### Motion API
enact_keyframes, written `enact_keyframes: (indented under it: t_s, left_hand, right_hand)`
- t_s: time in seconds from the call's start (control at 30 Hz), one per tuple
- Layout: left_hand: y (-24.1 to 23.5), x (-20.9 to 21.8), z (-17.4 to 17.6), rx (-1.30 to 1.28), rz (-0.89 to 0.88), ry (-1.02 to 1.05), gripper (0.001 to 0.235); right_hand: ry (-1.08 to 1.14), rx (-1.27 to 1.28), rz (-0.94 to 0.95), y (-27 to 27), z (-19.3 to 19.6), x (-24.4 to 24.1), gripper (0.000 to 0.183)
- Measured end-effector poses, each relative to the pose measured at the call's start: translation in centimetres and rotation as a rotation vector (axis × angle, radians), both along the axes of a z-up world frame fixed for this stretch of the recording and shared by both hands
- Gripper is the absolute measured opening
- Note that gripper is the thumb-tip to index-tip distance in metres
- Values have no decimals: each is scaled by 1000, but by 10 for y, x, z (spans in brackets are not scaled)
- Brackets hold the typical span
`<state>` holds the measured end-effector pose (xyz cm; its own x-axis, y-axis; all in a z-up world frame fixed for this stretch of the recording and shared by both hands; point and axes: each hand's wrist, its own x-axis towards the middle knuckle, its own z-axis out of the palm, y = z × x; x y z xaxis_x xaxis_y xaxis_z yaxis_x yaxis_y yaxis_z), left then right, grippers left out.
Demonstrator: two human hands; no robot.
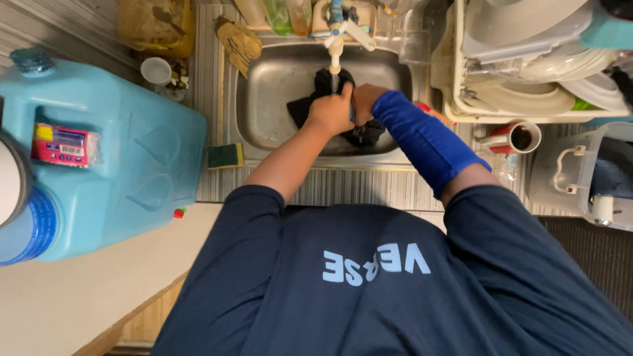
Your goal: The person washes several dark-colored garments by hand in a kitchen sink under running water. They repeatedly wet, rub, and rinse the items, then wring them out and place them aside. A clear plastic container is also rinsed and set down during the process.
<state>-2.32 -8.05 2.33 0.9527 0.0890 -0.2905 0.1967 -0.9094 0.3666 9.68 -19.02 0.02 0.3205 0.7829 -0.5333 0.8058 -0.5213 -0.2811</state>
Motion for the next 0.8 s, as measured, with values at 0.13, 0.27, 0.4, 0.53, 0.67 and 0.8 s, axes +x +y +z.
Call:
enact_keyframes:
  t_s: [0.13, 0.27, 0.4, 0.53, 0.67, 0.8]
  left_hand:
    - [10, -9, 0, -186, 65, -96, 53]
    - [20, -24, 12, -741, 238, -42, 43]
    - [27, -27, 48, -1438, 452, 587, 36]
    - [31, -27, 92, -1736, 219, 930, 32]
    - [34, -32, 127, -1342, 37, 771, 27]
    - [30, -35, 137, -977, 21, 626, 27]
  right_hand:
    - [-8, 269, -80, -28, 42, -15, 59]
    - [-147, 555, 17, -60, 102, -40, 101]
    - [-375, 668, 255, -69, 148, -53, 108]
    - [-473, 912, 398, -63, 171, -59, 87]
    - [-658, 824, 536, -55, 187, -60, 55]
    - [-719, 673, 590, -47, 186, -65, 22]
